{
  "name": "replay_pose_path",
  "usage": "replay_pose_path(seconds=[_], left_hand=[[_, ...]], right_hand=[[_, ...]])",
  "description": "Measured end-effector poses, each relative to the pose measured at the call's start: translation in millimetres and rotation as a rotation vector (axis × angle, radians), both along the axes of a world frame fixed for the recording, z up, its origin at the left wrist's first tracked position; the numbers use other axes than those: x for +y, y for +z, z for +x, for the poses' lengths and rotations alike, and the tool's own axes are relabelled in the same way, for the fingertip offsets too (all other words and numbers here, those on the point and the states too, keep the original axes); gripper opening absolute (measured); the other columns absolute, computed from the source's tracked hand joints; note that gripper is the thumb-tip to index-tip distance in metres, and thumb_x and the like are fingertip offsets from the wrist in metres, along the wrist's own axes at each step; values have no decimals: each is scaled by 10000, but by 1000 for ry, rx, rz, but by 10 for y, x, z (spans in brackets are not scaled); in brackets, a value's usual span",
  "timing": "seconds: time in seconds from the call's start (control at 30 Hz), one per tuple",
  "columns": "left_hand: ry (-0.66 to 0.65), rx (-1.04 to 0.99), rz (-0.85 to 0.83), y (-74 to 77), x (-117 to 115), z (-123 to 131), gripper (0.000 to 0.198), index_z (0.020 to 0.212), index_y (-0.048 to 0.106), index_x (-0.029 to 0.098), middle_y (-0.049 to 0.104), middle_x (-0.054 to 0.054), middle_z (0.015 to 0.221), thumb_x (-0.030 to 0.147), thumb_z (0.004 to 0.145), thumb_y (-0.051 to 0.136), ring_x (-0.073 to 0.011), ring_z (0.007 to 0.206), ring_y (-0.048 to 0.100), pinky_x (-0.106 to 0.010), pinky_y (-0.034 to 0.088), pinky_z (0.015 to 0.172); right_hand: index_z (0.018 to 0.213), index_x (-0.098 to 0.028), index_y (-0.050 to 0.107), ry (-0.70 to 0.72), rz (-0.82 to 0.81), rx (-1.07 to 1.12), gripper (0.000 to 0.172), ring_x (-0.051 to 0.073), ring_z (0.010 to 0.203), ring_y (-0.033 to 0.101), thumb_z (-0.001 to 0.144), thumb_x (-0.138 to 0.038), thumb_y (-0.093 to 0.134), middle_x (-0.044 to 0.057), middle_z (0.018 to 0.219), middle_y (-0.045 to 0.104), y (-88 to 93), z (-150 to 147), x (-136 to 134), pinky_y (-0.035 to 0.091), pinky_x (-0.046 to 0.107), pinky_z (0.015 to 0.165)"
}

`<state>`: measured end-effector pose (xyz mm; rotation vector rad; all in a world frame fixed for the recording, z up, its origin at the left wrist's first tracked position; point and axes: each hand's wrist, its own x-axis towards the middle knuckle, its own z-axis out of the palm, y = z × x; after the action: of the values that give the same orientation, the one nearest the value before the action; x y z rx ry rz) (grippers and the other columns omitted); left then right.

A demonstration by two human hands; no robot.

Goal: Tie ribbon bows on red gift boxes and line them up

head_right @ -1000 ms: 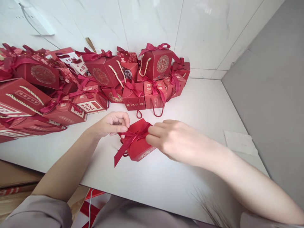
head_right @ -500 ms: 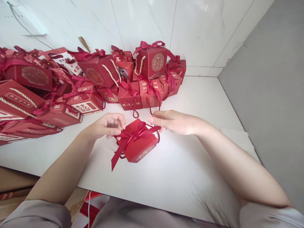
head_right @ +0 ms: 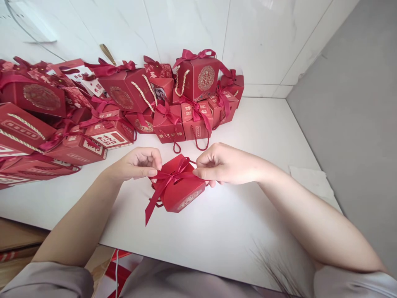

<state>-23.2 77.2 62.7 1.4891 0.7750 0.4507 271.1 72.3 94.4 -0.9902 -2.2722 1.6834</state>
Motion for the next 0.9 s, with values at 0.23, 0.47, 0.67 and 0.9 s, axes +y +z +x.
replay_pose_path(seconds=[0.23, 0.47, 0.67, 0.9], left_hand=[[-30, -7, 22, 55, -24, 32, 203, 822, 635, 130, 636, -20, 700, 297, 811, 750, -89, 614, 606, -174, 510, 576], [-45, 2, 15, -10, 6, 5, 243, 893, 638, 131, 639, -25, 705, 334, 812, 746, -62, 514, 543, -126, 392, 410], [-36, -19, 13, 6, -14, 23, 240, 898, 635, 141, 634, -15, 696, 345, 817, 733, -56, 488, 506, -119, 351, 361], [-53, -12, -10, 19, -32, 40, 210, 889, 631, 147, 641, -10, 689, 323, 825, 724, -63, 493, 515, -128, 377, 374]], right_hand=[[594, -197, 515, -45, 19, -80, 300, 106, 479, 486, 852, -329, 591, -34, 526, 559, 10, 31, 7, 372, 235, 452], [578, -197, 509, 11, -16, -179, 352, 124, 498, 522, 882, -362, 577, -25, 526, 539, 1, 115, 92, 410, 249, 480], [765, -205, 597, -125, 297, -131, 366, 156, 651, 572, 958, -504, 513, 10, 731, 634, 36, 124, 58, 438, 278, 589], [917, -186, 613, 52, 779, 8, 178, 163, 734, 523, 946, -362, 603, 56, 896, 600, -31, -67, -105, 418, 291, 671]])
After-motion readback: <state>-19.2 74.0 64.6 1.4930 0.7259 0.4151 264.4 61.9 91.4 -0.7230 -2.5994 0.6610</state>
